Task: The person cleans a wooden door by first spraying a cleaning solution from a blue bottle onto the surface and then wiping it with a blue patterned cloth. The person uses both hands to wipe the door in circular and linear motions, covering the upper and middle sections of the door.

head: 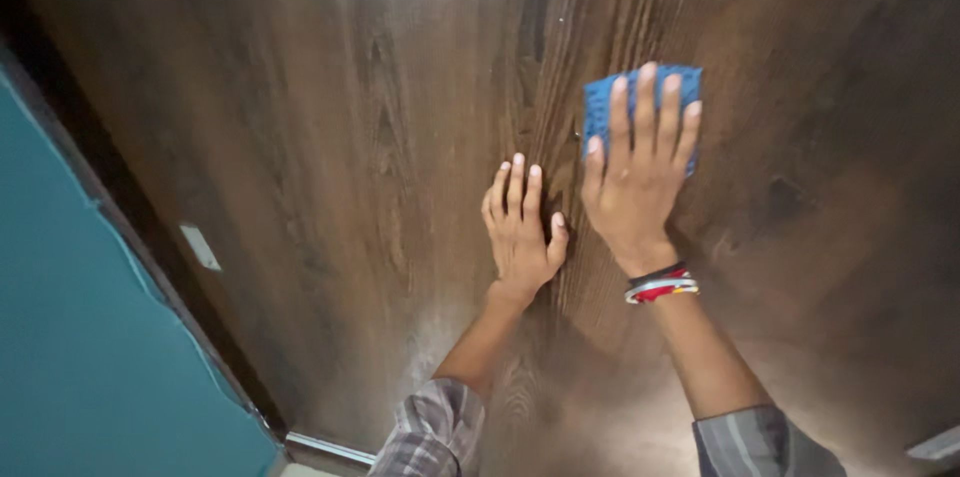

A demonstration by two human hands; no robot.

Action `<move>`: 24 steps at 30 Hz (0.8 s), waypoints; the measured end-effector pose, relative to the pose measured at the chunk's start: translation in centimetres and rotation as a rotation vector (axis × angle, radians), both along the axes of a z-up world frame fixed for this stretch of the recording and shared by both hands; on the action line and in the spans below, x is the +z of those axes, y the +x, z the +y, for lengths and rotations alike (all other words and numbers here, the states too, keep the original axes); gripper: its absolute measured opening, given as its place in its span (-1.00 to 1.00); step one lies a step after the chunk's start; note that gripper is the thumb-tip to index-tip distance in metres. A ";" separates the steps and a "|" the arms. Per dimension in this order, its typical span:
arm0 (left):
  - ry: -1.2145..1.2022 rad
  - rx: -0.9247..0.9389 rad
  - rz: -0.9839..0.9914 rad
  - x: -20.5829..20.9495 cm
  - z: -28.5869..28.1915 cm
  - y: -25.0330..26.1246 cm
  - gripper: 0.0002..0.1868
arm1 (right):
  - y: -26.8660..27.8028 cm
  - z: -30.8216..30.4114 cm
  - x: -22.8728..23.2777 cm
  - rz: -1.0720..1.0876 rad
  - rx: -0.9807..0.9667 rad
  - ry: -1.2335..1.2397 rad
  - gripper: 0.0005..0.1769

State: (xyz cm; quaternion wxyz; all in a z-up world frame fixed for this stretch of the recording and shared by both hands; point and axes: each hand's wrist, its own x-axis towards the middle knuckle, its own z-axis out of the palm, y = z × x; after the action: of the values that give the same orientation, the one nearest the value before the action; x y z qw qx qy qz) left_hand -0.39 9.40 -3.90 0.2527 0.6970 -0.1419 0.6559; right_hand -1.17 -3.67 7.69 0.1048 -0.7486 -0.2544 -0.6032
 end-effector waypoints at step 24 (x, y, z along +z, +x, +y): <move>0.144 0.237 0.014 4.1 15.9 4.0 -0.21 | -0.2 2.0 -10.4 0.096 0.016 -0.265 -0.39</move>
State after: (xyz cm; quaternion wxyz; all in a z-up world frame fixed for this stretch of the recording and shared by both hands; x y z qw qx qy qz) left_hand 3.57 25.32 0.23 0.1237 0.7299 -0.1036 0.6643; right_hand -1.38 -1.69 -2.69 0.0221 -0.7818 -0.3324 -0.5270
